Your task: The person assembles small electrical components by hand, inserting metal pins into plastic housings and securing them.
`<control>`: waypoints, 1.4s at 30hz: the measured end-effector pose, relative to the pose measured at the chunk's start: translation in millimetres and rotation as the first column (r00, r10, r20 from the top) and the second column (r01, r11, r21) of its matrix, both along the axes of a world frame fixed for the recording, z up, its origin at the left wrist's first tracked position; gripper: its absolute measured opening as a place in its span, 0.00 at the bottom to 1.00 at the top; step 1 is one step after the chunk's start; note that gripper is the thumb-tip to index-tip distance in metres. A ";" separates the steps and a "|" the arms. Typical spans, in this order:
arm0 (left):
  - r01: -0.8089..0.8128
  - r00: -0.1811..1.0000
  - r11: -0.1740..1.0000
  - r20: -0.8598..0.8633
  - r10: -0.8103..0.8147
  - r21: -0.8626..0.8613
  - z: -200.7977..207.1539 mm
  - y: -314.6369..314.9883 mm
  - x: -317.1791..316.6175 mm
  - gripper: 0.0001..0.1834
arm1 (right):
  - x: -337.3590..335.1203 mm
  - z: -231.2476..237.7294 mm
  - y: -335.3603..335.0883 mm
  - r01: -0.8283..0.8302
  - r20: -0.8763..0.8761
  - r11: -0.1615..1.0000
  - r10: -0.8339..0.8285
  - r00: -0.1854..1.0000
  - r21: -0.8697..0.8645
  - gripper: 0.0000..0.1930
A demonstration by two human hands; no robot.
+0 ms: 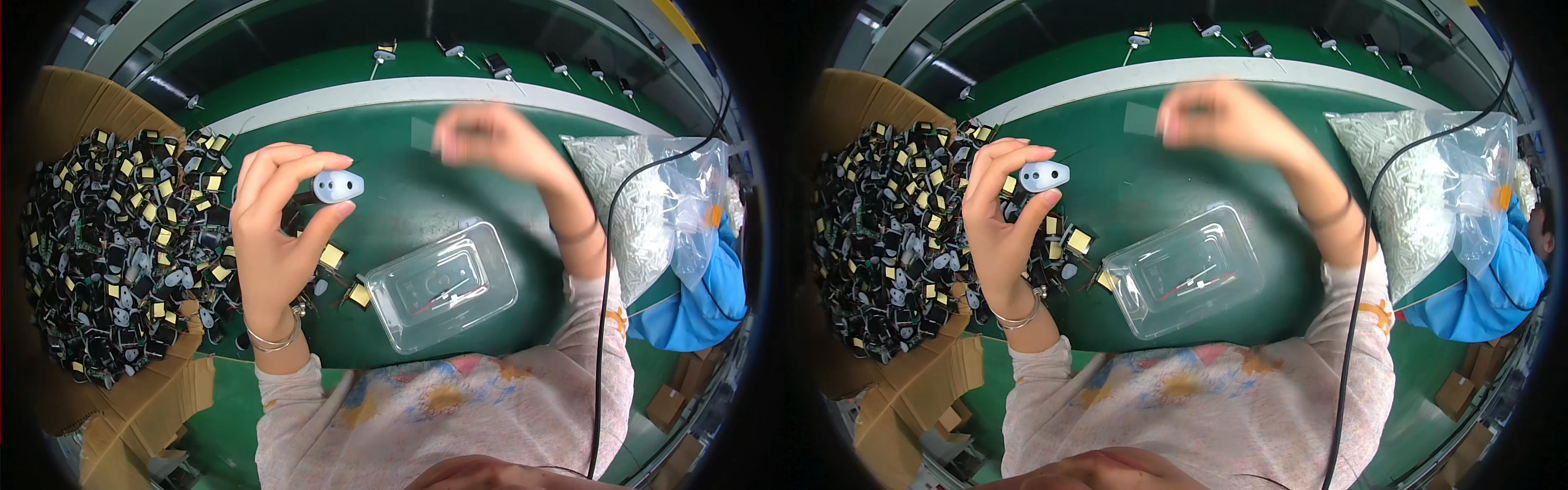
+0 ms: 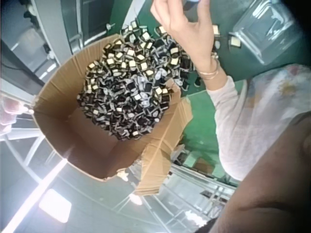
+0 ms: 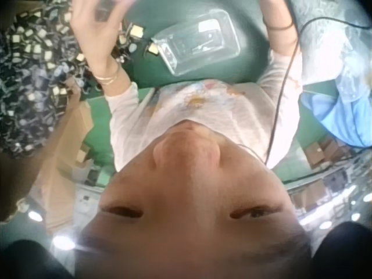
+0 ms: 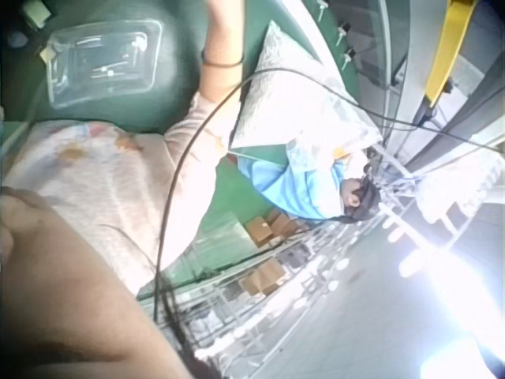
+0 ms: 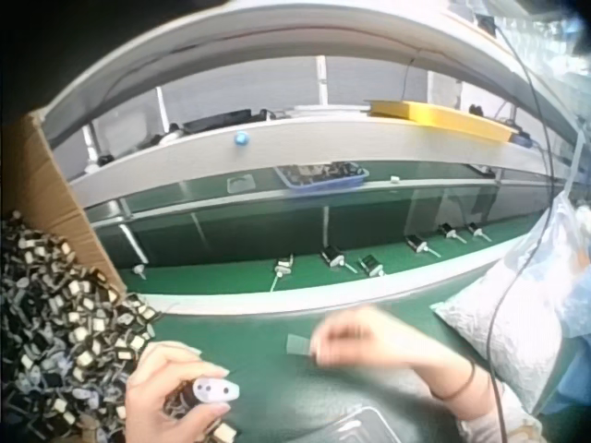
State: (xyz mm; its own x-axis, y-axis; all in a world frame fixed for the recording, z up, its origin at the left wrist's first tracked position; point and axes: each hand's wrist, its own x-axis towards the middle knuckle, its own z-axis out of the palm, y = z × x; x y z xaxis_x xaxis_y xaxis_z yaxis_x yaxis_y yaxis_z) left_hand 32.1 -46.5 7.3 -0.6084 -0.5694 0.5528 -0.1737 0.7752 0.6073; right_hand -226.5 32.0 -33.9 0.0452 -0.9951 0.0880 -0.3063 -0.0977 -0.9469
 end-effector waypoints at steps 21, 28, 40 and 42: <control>-0.051 0.998 0.999 0.046 0.051 0.001 -0.8 -13.7 -1.2 0.17 | -118.5 -96.4 -176.3 0.835 -0.772 0.549 -0.545 0.328 -0.033 0.14; -0.025 0.998 0.999 0.059 0.027 -0.030 0.6 -7.5 0.8 0.17 | -110.2 -87.9 -166.2 0.826 -0.790 0.528 -0.584 0.186 -0.196 0.11; 0.123 0.992 0.987 -0.025 -0.121 0.099 -0.5 1.9 -2.4 0.17 | -13.8 -9.5 -36.1 0.368 -0.347 0.812 -0.540 0.767 -0.452 0.06; 0.137 0.990 0.963 -0.049 -0.129 0.234 6.0 12.1 -2.4 0.18 | 24.9 10.3 4.3 0.259 -0.358 0.858 -0.435 0.826 -0.445 0.07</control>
